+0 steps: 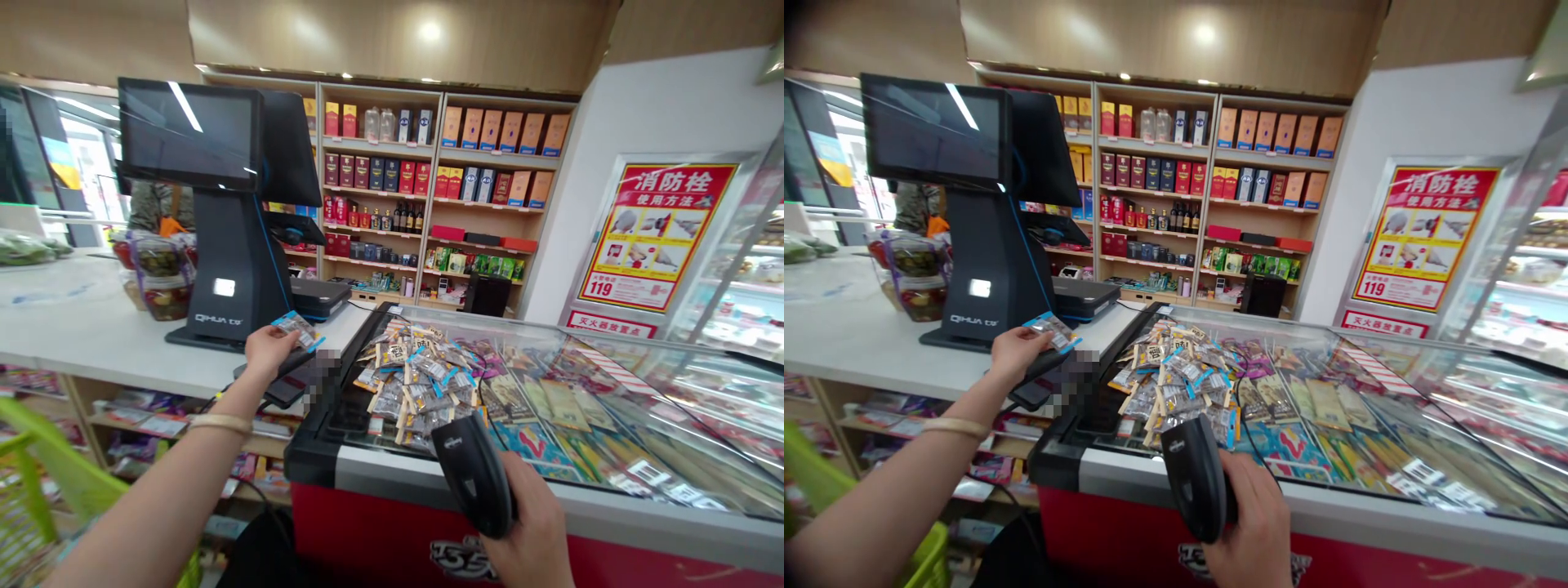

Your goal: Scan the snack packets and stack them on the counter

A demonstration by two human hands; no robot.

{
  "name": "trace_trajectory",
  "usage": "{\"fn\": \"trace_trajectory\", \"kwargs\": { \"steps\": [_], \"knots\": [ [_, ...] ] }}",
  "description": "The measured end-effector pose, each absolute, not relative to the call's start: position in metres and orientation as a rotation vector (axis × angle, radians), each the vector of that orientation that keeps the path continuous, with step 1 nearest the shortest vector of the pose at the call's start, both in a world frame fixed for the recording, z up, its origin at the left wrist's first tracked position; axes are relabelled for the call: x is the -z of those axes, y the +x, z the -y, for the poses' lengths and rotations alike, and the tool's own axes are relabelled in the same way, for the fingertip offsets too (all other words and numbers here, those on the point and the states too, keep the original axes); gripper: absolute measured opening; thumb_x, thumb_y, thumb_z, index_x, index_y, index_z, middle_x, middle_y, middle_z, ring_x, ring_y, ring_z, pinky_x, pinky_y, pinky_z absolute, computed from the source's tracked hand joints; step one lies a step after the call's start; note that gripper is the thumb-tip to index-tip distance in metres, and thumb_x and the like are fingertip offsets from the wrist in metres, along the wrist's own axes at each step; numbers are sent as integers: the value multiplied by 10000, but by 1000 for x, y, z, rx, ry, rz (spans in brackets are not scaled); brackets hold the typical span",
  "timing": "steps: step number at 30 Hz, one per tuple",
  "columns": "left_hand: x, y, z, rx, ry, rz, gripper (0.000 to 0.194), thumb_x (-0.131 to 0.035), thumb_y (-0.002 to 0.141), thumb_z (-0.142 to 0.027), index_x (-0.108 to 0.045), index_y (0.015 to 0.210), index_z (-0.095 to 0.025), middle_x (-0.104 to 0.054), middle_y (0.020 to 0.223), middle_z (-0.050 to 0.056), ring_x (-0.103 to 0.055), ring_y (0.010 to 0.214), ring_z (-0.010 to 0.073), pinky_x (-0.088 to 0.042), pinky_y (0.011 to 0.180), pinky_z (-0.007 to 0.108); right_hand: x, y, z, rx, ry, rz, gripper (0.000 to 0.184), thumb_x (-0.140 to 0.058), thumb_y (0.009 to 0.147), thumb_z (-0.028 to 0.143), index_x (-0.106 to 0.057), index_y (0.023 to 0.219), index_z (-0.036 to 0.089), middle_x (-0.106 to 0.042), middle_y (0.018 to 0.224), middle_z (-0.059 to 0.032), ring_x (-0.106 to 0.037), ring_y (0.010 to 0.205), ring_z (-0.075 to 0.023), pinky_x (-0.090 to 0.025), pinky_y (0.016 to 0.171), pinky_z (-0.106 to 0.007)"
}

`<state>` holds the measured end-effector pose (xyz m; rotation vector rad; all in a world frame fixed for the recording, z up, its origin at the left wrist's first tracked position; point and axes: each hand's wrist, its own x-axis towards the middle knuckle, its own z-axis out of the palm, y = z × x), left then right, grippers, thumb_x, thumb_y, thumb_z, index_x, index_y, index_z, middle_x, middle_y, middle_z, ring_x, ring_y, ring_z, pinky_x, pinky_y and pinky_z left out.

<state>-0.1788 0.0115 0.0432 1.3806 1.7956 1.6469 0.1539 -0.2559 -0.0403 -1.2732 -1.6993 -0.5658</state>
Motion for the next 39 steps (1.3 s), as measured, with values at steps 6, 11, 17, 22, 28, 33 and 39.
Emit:
{"fn": "trace_trajectory", "kwargs": {
  "steps": [6,11,17,22,28,33,39],
  "knots": [
    [-39,-201,-29,-1479,1539,-2279,621,-670,700,-380,-578,1198,-21,-601,1183,273,-543,1171,409,-463,938,474,41,154,257,565,-1266,1699,283,-536,776,240,-568,1055,198,-648,822,-68,-625,722,-215,-490,627,-307],
    [-22,-152,-19,-1369,2059,-1947,548,-592,783,-355,-561,1260,-87,-596,1194,196,-573,1133,312,-446,995,410,45,155,256,593,-1274,1704,306,-544,780,258,-577,1076,189,-666,864,-83,-636,752,-223,-499,656,-323],
    [-3,-75,-15,-950,2644,-1312,612,-676,727,-390,-565,1287,-168,-597,1324,131,-524,1250,298,-379,1084,407,43,152,255,605,-1254,1721,282,-548,789,279,-594,1051,184,-681,860,-73,-644,742,-213,-495,640,-309],
    [-2,-51,-17,-655,2780,-1369,697,-671,748,-340,-457,1399,-208,-504,1440,119,-396,1372,301,-309,1123,434,39,147,256,626,-1232,1710,291,-513,775,248,-605,1043,181,-693,870,-77,-654,759,-218,-498,665,-320],
    [-10,-63,-2,-618,2736,-1515,643,-692,713,-405,-566,1309,-197,-643,1147,134,-594,1107,301,-438,978,382,42,147,255,569,-1243,1732,313,-504,754,213,-595,1052,178,-684,875,-78,-644,759,-216,-489,661,-319],
    [-13,-88,15,-868,2366,-1580,467,-673,700,-356,-664,1128,-172,-679,975,100,-665,927,269,-498,866,347,42,145,254,538,-1259,1754,333,-519,744,207,-588,1069,178,-679,898,-82,-641,782,-225,-487,678,-334],
    [-13,-98,55,-1094,1123,-967,291,-472,881,-364,-583,1032,-141,-714,864,98,-710,799,220,-566,711,339,40,142,254,569,-1244,1715,315,-509,755,186,-584,1062,181,-679,886,-75,-641,766,-215,-488,669,-326]
  ]
}}
